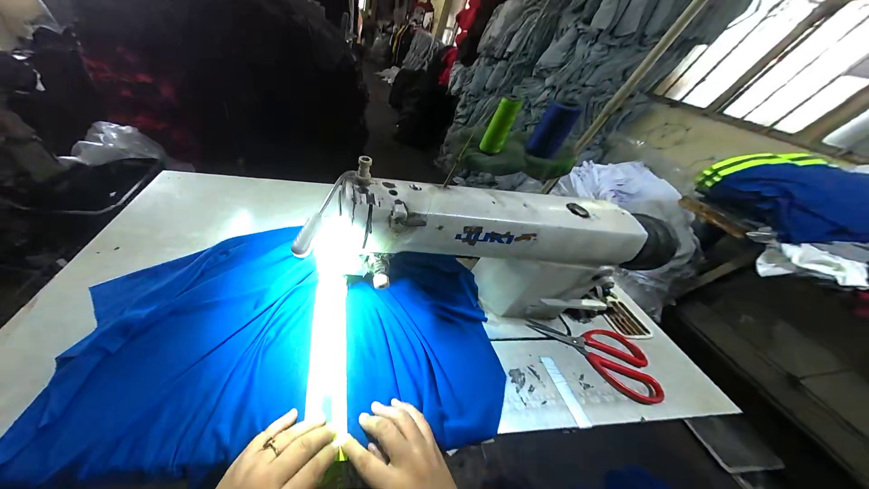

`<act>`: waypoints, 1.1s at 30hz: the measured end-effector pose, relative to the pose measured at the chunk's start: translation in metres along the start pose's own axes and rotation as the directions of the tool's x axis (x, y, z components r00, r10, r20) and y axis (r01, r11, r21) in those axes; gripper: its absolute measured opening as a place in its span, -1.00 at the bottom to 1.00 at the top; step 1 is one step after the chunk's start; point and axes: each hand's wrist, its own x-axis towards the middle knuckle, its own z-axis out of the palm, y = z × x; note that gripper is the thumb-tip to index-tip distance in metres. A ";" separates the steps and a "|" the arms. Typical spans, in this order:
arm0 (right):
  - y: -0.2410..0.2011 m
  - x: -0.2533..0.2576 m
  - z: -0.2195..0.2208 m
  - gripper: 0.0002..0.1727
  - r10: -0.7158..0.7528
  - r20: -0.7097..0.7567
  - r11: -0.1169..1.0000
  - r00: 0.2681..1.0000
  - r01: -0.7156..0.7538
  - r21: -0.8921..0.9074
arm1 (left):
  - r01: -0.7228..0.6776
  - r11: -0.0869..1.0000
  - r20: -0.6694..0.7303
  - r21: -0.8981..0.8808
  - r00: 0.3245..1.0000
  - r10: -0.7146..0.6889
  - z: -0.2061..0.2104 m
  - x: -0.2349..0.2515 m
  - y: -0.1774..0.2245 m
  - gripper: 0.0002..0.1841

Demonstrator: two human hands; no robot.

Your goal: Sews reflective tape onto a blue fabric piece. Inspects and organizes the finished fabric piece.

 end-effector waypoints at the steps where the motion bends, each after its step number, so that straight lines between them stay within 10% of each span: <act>1: -0.002 0.000 -0.001 -0.60 0.015 0.007 1.000 1.000 -0.015 0.010 | -0.004 1.000 0.011 -0.011 1.000 0.004 -0.001 0.000 -0.001 -0.75; 19: 0.040 0.064 0.011 -0.62 0.070 0.046 0.998 0.997 -0.070 0.005 | 0.060 0.998 0.120 -0.032 0.991 -0.056 0.001 0.050 -0.057 -0.61; 33: 0.079 0.137 0.016 -0.61 0.387 0.333 0.907 0.860 -0.421 0.033 | 0.248 0.968 0.385 -0.045 0.898 -0.213 -0.008 0.132 -0.133 -0.52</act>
